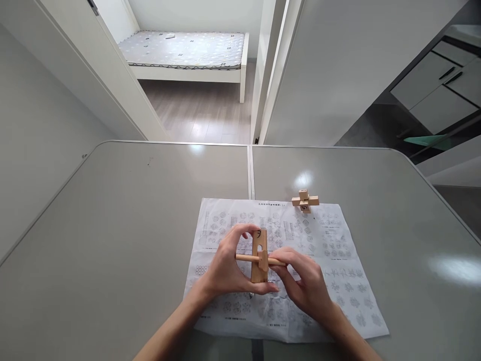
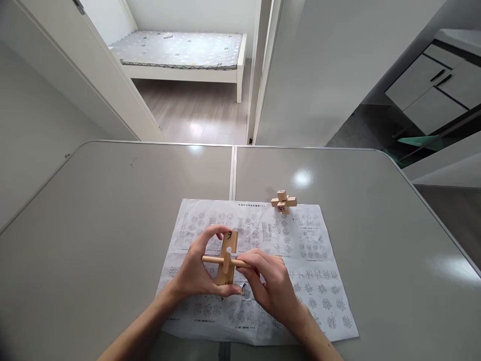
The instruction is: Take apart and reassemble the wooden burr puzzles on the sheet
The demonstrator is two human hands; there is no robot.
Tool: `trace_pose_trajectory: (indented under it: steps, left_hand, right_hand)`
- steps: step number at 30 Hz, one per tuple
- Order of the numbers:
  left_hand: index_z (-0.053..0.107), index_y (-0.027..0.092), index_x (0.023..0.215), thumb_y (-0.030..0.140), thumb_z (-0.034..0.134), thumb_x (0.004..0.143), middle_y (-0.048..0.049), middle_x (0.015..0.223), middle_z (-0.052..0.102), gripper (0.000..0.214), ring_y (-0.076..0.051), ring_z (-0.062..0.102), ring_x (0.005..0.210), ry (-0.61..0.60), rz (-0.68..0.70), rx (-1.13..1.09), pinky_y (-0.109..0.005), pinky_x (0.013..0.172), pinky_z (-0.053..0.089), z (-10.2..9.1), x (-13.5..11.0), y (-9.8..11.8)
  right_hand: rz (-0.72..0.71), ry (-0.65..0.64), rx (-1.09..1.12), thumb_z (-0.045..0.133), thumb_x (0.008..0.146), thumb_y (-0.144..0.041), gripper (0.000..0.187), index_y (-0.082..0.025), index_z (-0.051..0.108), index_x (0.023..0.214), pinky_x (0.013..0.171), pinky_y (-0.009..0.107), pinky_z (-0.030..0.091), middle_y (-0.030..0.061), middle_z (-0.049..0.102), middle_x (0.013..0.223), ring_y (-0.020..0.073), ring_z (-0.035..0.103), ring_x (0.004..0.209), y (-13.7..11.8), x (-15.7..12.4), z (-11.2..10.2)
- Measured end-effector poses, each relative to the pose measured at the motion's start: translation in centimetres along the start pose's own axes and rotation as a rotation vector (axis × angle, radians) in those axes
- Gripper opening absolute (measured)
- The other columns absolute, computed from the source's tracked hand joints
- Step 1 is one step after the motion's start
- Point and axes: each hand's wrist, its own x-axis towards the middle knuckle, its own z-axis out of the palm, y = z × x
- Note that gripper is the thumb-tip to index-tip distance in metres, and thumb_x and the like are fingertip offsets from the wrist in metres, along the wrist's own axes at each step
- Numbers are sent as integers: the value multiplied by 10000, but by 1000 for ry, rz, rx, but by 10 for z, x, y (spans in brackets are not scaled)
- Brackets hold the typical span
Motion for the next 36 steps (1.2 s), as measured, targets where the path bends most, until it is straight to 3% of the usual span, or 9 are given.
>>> trace_pose_trajectory:
  steps: [3, 6, 10, 14, 19, 22, 30, 36]
  left_hand:
    - [497, 243, 1341, 602, 965, 555, -92, 1179, 659, 982, -286, 670, 1035, 13, 29, 17, -425, 920, 579, 0, -1, -2]
    - [490, 243, 1349, 576, 967, 569, -88, 1155, 665, 973, -282, 680, 1015, 52, 81, 57, -422, 899, 587, 1, -1, -2]
    - [476, 242, 1372, 576, 964, 589, -99, 1150, 692, 981, -297, 700, 1026, 128, 216, 130, -443, 903, 589, 3, 1, -2]
    - [463, 230, 1406, 481, 929, 675, -115, 1137, 728, 903, -301, 729, 1002, 167, 354, 201, -441, 872, 583, 5, 4, -1]
    - [462, 168, 1407, 332, 853, 744, -149, 1130, 753, 787, -308, 753, 1031, 152, 462, 265, -422, 857, 572, 7, 4, 1]
    - [464, 176, 1405, 334, 826, 781, -149, 1140, 757, 739, -301, 757, 1029, 143, 465, 272, -417, 848, 574, 8, 4, 2]
    - [439, 228, 1421, 623, 916, 667, -138, 1134, 748, 976, -318, 751, 992, 201, 408, 322, -447, 861, 582, 0, 4, 0]
    - [475, 226, 1381, 610, 947, 616, -108, 1098, 718, 977, -301, 724, 974, 296, 317, 306, -453, 861, 592, -7, 5, -1]
  right_hand:
    - [34, 0, 24, 570, 1039, -119, 194, -263, 653, 1139, 693, 299, 550, 41, 740, 944, 189, 702, 800, 1, -1, 0]
    - [154, 8, 93, 607, 1054, -304, 112, -272, 651, 1152, 718, 310, 565, 44, 714, 1003, 182, 667, 780, 1, -1, 0]
    - [341, -2, 285, 546, 1011, -659, 463, -300, 599, 1299, 813, 354, 603, 90, 643, 1237, 231, 663, 952, -3, 1, -1]
    - [466, -107, 522, 544, 917, -809, 735, -344, 465, 1481, 1000, 441, 576, 120, 563, 1436, 335, 573, 1311, -8, 2, -4]
    - [530, -242, 647, 689, 855, -774, 907, -367, 313, 1573, 1164, 566, 430, 125, 560, 1471, 362, 572, 1355, -6, 0, -5]
    - [544, -251, 667, 739, 869, -698, 885, -363, 309, 1565, 1156, 564, 434, 127, 594, 1430, 347, 607, 1317, -3, -1, -4]
    - [492, -135, 541, 675, 911, -698, 744, -323, 413, 1497, 1002, 482, 587, 136, 644, 1392, 331, 694, 1198, 4, 3, -17]
    - [475, 27, 259, 686, 931, -620, 704, -283, 434, 1495, 989, 471, 604, 162, 647, 1407, 336, 675, 1234, 14, 0, -21]
